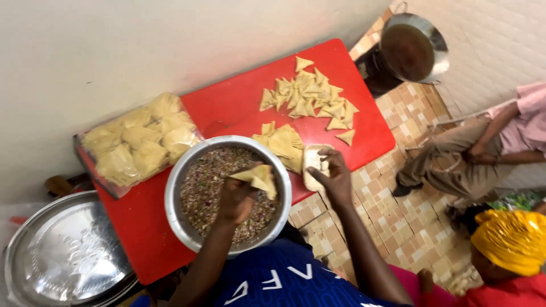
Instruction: Folding, filling, and sealing samosas using pastry sheets and a mixture
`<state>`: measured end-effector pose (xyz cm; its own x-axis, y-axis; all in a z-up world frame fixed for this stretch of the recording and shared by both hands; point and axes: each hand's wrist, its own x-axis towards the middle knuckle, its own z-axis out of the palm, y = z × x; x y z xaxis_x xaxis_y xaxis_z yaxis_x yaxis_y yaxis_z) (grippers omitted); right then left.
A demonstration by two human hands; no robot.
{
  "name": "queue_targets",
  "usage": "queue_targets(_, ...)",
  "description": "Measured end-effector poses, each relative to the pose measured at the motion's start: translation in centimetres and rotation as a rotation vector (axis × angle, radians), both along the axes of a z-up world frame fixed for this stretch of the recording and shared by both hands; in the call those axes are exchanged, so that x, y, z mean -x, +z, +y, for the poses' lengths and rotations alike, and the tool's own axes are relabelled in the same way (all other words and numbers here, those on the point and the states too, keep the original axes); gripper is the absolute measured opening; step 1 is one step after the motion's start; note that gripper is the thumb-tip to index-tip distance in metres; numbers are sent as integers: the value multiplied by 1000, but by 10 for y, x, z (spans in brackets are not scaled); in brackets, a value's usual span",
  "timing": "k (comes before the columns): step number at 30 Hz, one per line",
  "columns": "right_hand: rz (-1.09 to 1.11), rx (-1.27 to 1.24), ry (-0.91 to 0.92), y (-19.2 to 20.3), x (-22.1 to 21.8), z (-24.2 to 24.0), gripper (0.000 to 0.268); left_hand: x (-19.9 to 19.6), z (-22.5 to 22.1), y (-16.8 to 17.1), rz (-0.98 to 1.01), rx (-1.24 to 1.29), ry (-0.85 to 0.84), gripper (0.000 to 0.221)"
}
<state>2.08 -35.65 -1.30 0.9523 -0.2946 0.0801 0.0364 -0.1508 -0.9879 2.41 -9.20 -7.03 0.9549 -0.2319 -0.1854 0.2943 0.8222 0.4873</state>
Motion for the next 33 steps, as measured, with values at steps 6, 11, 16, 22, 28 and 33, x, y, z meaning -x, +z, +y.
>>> queue_targets(6,-239,-99,481,108,-11,50,46,-14,-6,-1,-312,-283,5,72)
queue_targets(11,-263,112,615,116,-13,99,54,-8,3,20,-305,-296,65,62)
queue_targets(16,-526,554,522,86,-11,133,45,-10,7,32,191,-192,145,25)
queue_targets(22,-527,476,260,66,-1,131,37,-12,16,67,302,-79,238,44)
queue_targets(28,238,-187,144,50,4,97,59,-32,-3,46,91,-248,68,58)
queue_targets(33,418,-20,103,42,3,39,60,-86,-53,-75,-137,-529,-510,35)
